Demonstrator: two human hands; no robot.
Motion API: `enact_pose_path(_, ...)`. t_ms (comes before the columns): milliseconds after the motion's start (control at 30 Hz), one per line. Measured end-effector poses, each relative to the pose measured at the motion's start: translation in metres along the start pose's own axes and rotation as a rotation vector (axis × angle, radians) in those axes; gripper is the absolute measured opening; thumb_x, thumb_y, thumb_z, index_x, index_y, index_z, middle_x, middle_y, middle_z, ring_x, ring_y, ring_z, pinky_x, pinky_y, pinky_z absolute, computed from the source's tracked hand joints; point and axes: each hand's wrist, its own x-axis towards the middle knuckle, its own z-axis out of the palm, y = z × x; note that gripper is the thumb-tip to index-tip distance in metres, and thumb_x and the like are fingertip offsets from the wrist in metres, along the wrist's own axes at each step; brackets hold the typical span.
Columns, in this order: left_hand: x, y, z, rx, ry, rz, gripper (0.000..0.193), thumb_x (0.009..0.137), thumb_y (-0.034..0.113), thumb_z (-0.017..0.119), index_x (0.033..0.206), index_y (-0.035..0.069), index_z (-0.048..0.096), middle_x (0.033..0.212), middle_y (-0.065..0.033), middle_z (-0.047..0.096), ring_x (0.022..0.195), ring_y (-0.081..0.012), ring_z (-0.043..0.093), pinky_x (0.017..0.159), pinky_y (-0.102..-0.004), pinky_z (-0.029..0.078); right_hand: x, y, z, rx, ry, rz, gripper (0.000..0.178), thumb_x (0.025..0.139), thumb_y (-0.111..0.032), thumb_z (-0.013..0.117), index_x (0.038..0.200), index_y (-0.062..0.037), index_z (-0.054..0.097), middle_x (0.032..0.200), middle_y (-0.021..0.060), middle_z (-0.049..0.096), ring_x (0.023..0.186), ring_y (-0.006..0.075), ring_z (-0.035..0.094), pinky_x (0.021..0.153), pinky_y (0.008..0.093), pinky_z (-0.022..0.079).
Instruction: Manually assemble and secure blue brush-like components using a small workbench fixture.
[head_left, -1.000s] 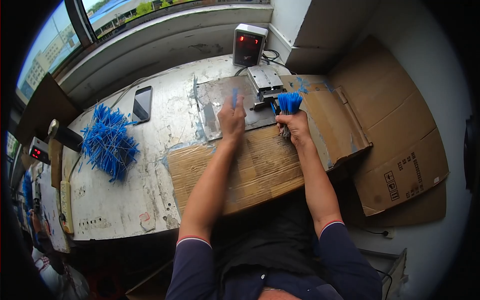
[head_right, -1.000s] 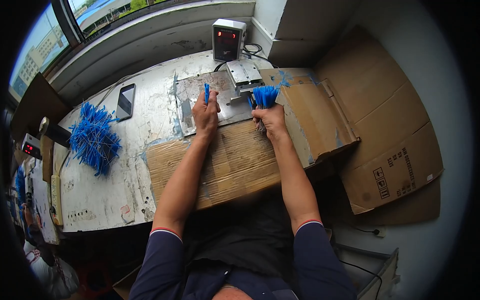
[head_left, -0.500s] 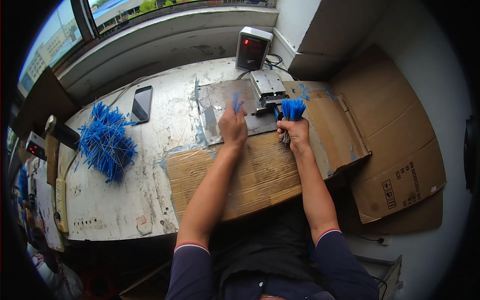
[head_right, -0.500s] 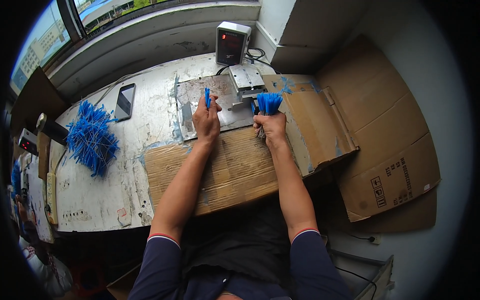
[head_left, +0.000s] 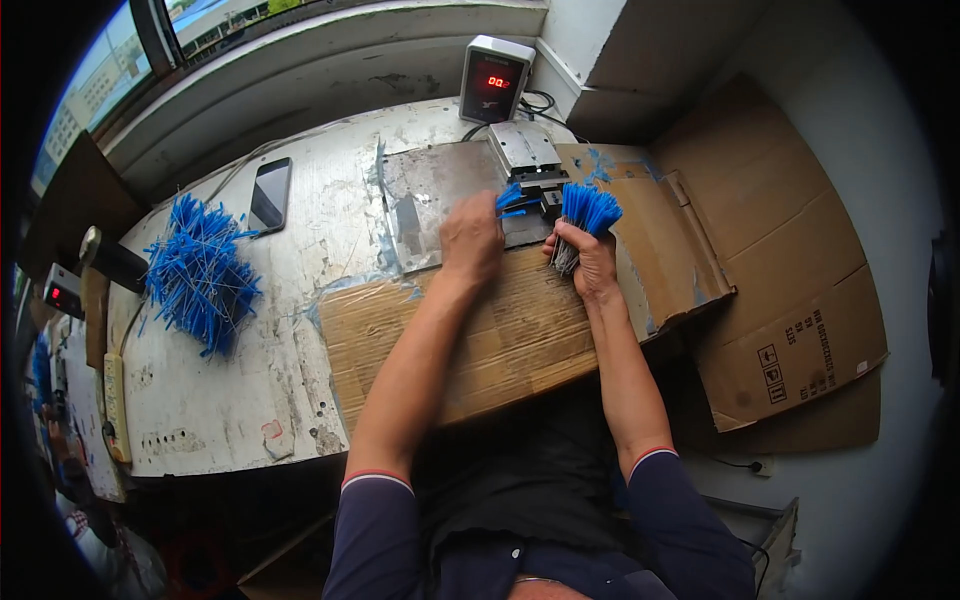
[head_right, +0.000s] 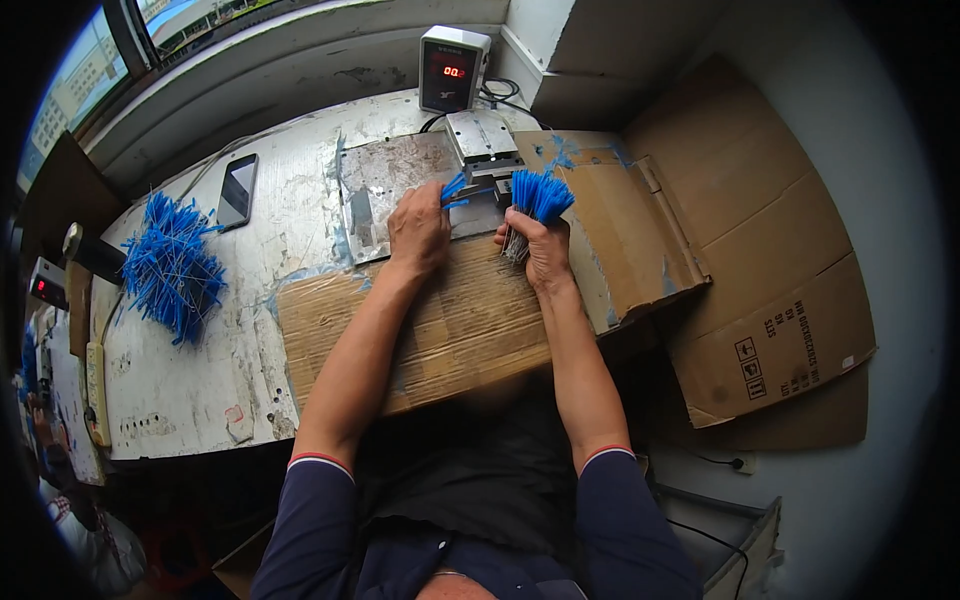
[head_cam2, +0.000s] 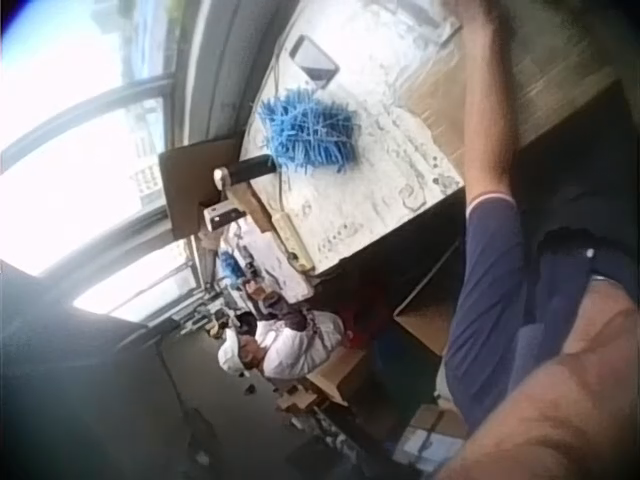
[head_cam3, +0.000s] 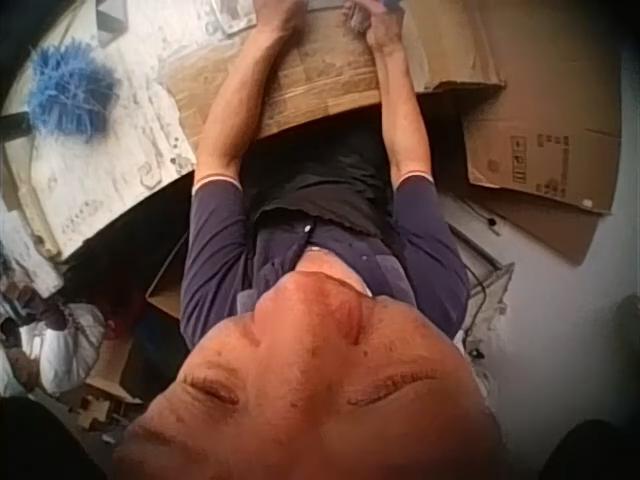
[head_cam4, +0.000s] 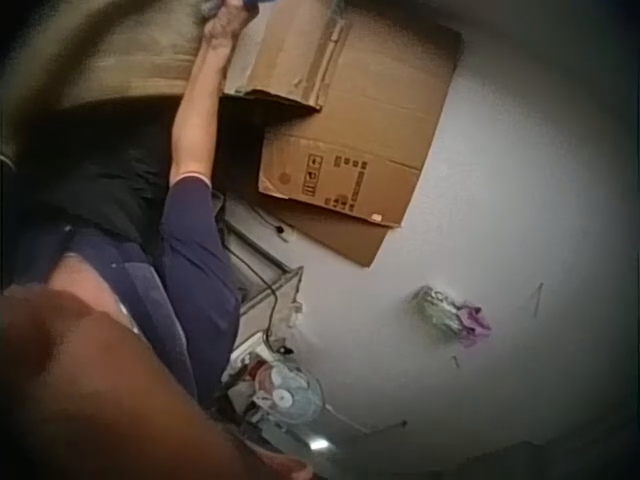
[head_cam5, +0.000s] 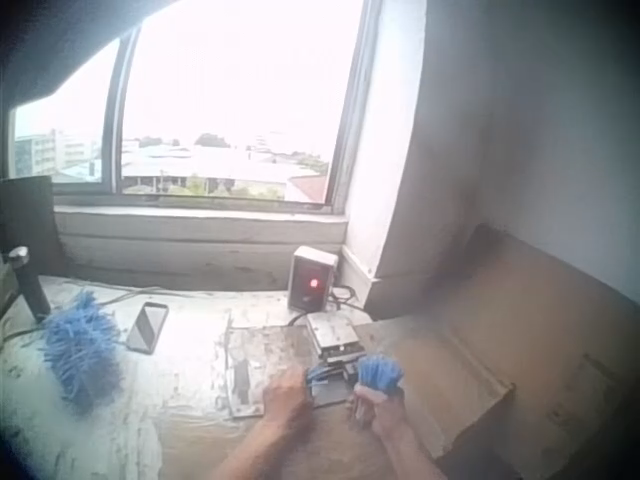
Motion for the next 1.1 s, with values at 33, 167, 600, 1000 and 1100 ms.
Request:
enact_pose_path(33, 0.002, -0.002, 0.000, -0.003, -0.003, 0.000, 0.015, 0.089, 0.007, 0.059, 0.103, 0.008, 0.063, 0.091, -0.0146, 0.068, 0.088, -0.0351, 0.064, 0.077, -0.0471, 0.051, 0.003, 0.000, 0.002, -0.001, 0.004, 0.001, 0.011, 0.086, -0.006, 0.073, 0.094, 0.0005, 0.068, 0.079, 0.0107, 0.070, 0.066, 0.0199, 0.070, 0.062, 0.0338, 0.062)
enact_pose_path(167, 0.000, -0.001, 0.007, 0.046, -0.061, 0.028, 0.013, 0.088, 0.008, 0.060, 0.101, 0.007, 0.063, 0.091, -0.0146, 0.069, 0.090, -0.0340, 0.065, 0.078, -0.0459, 0.052, 0.008, -0.002, -0.004, -0.065, -0.039, 0.050, 0.010, 0.084, -0.003, 0.074, 0.091, 0.0004, 0.068, 0.077, 0.0102, 0.069, 0.064, 0.0192, 0.069, 0.059, 0.0329, 0.060)
enact_pose_path(600, -0.006, -0.001, 0.006, 0.075, -0.096, 0.110, 0.008, 0.087, 0.006, 0.058, 0.095, 0.007, 0.060, 0.091, -0.0130, 0.068, 0.087, -0.0335, 0.066, 0.074, -0.0460, 0.053, -0.001, -0.010, -0.001, -0.092, 0.007, 0.093, 0.014, 0.078, 0.001, 0.075, 0.089, 0.0028, 0.068, 0.073, 0.0093, 0.067, 0.056, 0.0182, 0.066, 0.047, 0.0299, 0.056)
enact_pose_path(1000, 0.002, -0.003, 0.000, -0.036, 0.189, -0.094, 0.012, 0.091, 0.006, 0.057, 0.103, 0.008, 0.058, 0.083, -0.0175, 0.067, 0.078, -0.0381, 0.066, 0.068, -0.0504, 0.050, 0.018, -0.009, 0.011, -0.260, 0.078, 0.045, 0.016, 0.074, 0.006, 0.076, 0.080, -0.0007, 0.063, 0.068, 0.0088, 0.065, 0.051, 0.0177, 0.064, 0.042, 0.0299, 0.053)
enact_pose_path(1100, 0.003, -0.008, 0.002, -0.032, 0.251, -0.072, 0.015, 0.093, 0.007, 0.058, 0.108, 0.007, 0.060, 0.088, -0.0167, 0.068, 0.082, -0.0365, 0.067, 0.071, -0.0476, 0.051, 0.018, -0.005, 0.013, -0.244, 0.082, 0.011, 0.016, 0.074, 0.006, 0.076, 0.080, -0.0006, 0.063, 0.068, 0.0087, 0.065, 0.051, 0.0176, 0.065, 0.043, 0.0302, 0.054)
